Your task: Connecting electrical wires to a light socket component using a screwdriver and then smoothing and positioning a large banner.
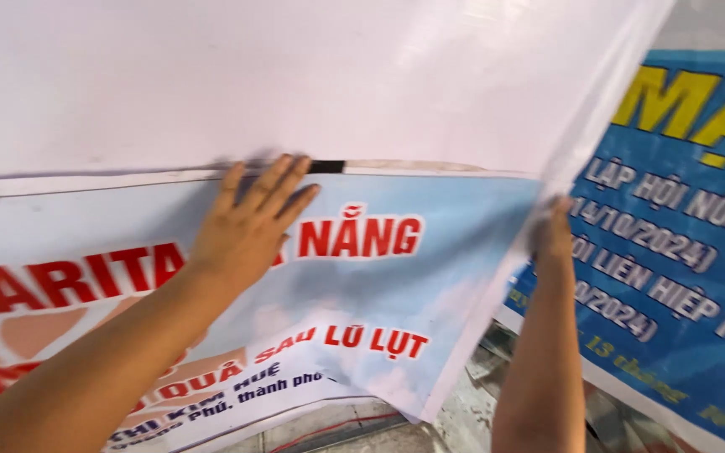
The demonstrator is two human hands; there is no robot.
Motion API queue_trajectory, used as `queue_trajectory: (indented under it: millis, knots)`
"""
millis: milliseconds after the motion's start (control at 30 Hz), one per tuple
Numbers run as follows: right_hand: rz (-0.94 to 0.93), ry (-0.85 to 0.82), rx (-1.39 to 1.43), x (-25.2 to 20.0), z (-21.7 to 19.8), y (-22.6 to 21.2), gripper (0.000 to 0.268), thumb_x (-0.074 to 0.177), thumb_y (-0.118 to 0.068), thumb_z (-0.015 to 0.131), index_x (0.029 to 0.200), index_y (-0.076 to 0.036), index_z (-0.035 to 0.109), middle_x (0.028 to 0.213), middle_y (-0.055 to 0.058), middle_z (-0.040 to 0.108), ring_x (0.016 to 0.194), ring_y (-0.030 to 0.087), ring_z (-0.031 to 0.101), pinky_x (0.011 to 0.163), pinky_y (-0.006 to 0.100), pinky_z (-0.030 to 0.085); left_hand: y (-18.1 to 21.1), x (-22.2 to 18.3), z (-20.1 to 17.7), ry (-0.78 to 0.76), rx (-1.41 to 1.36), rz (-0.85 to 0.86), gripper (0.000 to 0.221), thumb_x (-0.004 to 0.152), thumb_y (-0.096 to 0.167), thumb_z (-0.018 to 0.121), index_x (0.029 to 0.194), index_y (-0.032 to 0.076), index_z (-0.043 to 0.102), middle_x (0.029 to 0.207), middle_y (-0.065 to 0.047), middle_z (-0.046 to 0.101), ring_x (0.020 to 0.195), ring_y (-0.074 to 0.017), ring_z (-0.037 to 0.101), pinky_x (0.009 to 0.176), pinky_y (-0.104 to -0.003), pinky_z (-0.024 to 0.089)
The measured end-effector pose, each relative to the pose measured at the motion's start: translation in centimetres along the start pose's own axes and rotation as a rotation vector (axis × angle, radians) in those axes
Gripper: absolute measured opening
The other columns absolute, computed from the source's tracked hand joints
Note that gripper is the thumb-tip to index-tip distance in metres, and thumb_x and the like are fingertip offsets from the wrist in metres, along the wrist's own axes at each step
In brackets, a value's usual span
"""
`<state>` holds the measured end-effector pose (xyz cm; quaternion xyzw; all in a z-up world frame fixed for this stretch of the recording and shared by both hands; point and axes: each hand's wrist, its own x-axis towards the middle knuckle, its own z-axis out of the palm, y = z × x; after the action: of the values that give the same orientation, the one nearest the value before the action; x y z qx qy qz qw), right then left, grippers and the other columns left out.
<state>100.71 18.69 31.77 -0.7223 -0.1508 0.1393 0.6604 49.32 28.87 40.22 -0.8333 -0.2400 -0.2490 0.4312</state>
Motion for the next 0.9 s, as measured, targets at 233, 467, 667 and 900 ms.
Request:
queue_trajectory:
  millis: [233,467,667,900]
  knots:
    - [-0.385,0.171,0.226,2.5,-2.0,17.1,0.064,0.113,-0.065,0.041,0.142,-0.009,0.049,0.124,0.011,0.064,0.106,0.021,0.062,0.092,0.038,0.049,0.1,-2.6,-1.9,-0.012,-0.039,-0.026,0.075,0.086,0.039,0.07,0.155,0.019,0.047,0.173,-0.007,0.023,0.16,-0.0232,0.014,0.123,-0.058,0.016]
    - [-0.337,0.014,-0.481,-7.0,-5.2,43.2,0.058,0.095,-0.025,0.074,0.128,0.02,0.057,0.109,0.036,0.066,0.091,0.043,0.066,0.075,0.045,0.053,4.8,-20.8,-3.7,-0.407,-0.789,0.261,0.057,0.083,0.036,0.076,0.128,0.005,0.061,0.144,-0.022,0.051,0.137,-0.0394,0.044,0.107,-0.064,0.032]
    - [0.331,-0.661,-0.867,-25.1,-1.3,45.7,0.095,0.09,-0.033,0.075,0.166,-0.021,0.019,0.125,0.025,0.068,0.081,0.034,0.071,0.064,0.04,0.058,7.7,-48.7,6.8,-1.075,-0.82,0.088,0.027,0.09,0.04,0.071,0.1,0.015,0.063,0.09,-0.01,0.071,0.085,-0.0376,0.067,0.075,-0.053,0.051]
    - [0.228,-1.055,-1.269,-35.8,6.9,45.2,0.067,0.089,-0.053,0.073,0.145,-0.021,0.058,0.123,0.002,0.078,0.114,0.019,0.074,0.098,0.032,0.058,6.0,-65.6,9.6,-1.567,-0.684,0.014,0.027,0.102,0.036,0.064,0.092,0.011,0.064,0.082,-0.005,0.066,0.068,-0.0265,0.06,0.07,-0.045,0.051]
